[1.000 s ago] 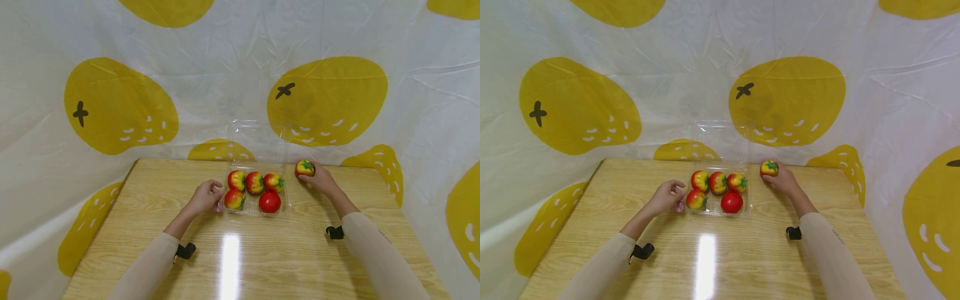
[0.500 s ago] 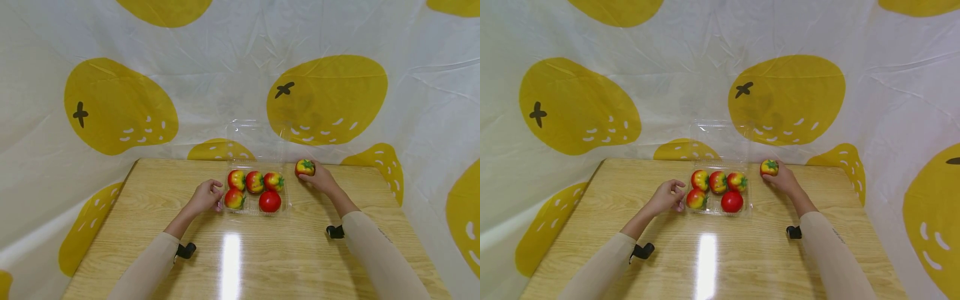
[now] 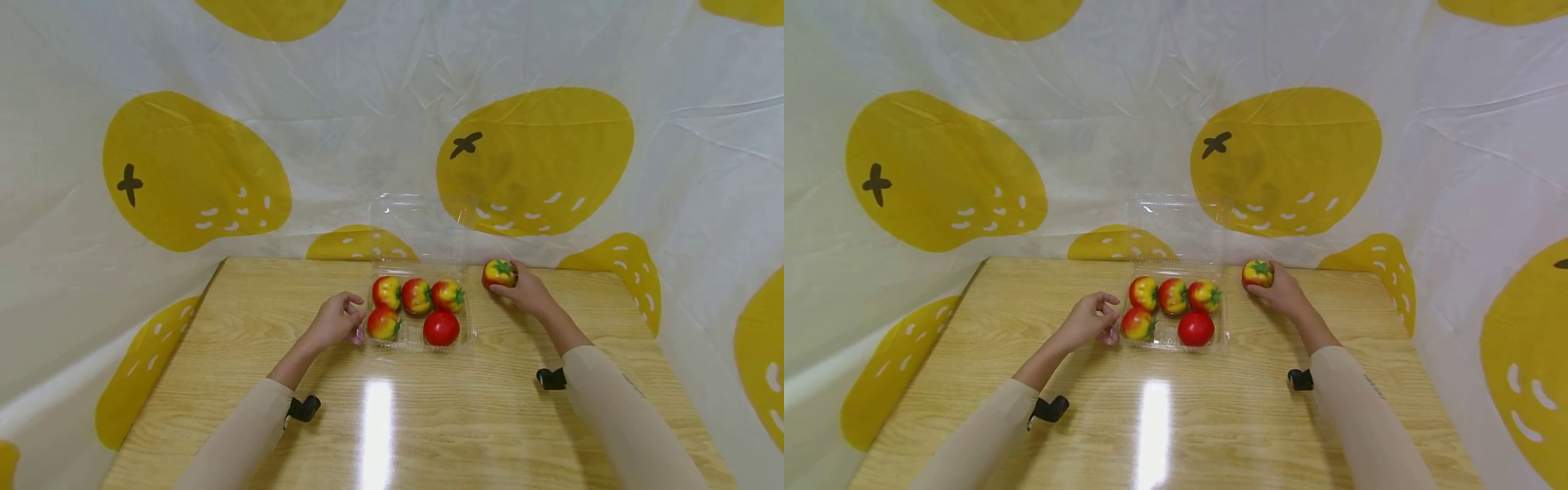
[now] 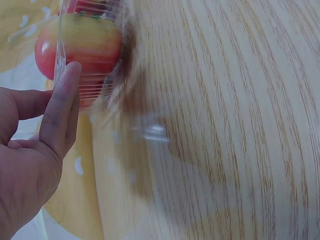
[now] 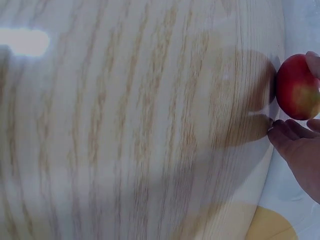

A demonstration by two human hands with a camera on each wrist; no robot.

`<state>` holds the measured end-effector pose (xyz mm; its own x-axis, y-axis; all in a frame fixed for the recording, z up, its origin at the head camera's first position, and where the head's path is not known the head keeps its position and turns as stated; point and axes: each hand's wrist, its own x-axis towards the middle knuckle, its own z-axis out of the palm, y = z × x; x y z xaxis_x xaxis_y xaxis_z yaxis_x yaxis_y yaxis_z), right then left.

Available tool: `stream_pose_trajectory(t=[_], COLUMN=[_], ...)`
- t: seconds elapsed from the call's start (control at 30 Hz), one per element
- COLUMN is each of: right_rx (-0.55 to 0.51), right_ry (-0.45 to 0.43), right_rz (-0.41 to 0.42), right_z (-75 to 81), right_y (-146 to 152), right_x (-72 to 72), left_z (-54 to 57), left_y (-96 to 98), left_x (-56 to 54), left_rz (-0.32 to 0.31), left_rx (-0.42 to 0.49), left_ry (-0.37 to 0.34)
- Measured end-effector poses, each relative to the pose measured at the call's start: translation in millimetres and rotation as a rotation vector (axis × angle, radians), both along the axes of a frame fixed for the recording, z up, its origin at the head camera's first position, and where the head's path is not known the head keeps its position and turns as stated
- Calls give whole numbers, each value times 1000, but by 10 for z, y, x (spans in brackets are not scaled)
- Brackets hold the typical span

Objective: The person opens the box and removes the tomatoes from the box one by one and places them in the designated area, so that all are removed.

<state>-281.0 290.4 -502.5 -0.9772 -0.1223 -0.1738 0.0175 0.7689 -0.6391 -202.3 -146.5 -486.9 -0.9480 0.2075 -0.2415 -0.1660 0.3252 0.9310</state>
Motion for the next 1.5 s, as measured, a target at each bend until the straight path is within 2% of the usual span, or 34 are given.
stream_pose_trajectory(t=[0.33,0.67,0.93,1.13,1.33,1.5], right_rx=[-78,-56,-47,-29,-12,2], right_ry=[13,133,251,362,412,393], right_rz=[-5,46,128,209,316,410], right_z=[123,264,398,412,453,516], right_y=[73,113,11,-89,-208,-332], right_x=[94,287,500,604,676,729], left_z=[9,25,29,10,4,6], left_y=[2,-3,3,-1,-8,-4], left_x=[4,5,14,6,-9,-8], left_rz=[0,0,0,3,4,4], left_rx=[-8,-12,-6,-1,3,1], left_ry=[5,13,8,1,4,8])
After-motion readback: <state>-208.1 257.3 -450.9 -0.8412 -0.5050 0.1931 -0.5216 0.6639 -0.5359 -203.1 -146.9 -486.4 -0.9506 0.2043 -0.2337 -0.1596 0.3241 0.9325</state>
